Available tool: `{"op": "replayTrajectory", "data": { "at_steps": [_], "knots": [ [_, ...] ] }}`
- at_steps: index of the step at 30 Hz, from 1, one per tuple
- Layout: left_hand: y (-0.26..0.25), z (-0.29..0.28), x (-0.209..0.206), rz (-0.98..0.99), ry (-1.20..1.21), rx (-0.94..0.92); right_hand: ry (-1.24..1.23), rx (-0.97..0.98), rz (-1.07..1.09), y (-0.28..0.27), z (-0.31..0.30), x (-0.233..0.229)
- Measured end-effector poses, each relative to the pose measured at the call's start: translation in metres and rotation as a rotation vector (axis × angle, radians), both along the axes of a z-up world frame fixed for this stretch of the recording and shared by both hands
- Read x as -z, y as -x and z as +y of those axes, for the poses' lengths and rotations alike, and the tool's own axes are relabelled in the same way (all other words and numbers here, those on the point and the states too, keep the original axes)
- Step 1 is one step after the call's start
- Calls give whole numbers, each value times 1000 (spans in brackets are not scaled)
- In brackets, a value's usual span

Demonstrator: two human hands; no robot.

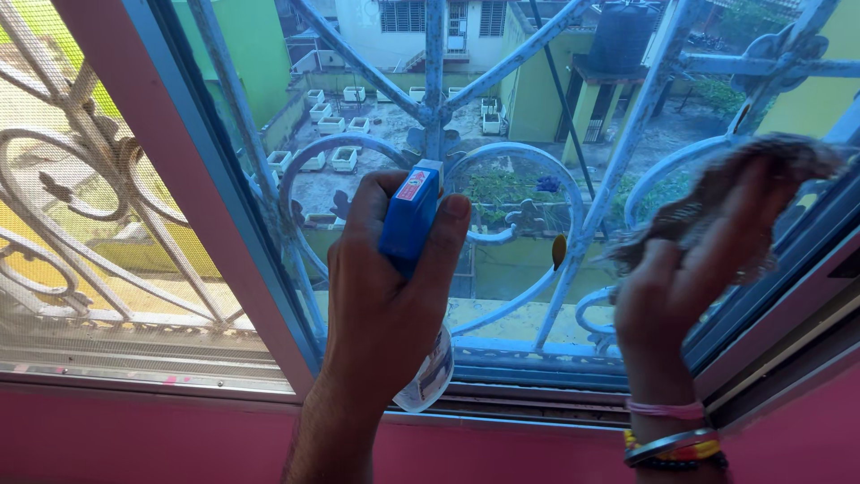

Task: The person cleans a window pane by spraying a cleaning solution from a blue bottle and wiping the surface with a cloth. The person systematically covers the glass area, moving the cloth in circular and vertical motions to remove dirt and streaks.

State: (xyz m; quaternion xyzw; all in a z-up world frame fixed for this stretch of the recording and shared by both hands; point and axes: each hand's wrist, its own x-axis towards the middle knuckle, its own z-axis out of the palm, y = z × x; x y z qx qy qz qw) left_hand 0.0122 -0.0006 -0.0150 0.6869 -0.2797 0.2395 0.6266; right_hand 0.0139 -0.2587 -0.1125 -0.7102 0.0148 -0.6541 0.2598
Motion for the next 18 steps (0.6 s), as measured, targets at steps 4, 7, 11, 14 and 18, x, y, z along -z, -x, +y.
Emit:
{"op": "replayTrajectory", "data": {
  "at_steps": [4, 7, 11, 14, 18],
  "knots": [
    [1, 1, 0, 19, -18, -11, 77, 27, 63, -7, 31, 0],
    [2, 3, -1, 18, -28, -26, 166, 5, 71, -13, 52, -1],
    [3, 7, 0, 26, -41, -67, 281, -67, 77, -18, 80, -1],
    [3, 11, 2, 32, -32, -81, 326, -90, 95, -23, 97, -3],
    [1, 16, 5, 36, -9, -45, 348, -166, 163, -21, 113, -1]
  ]
}}
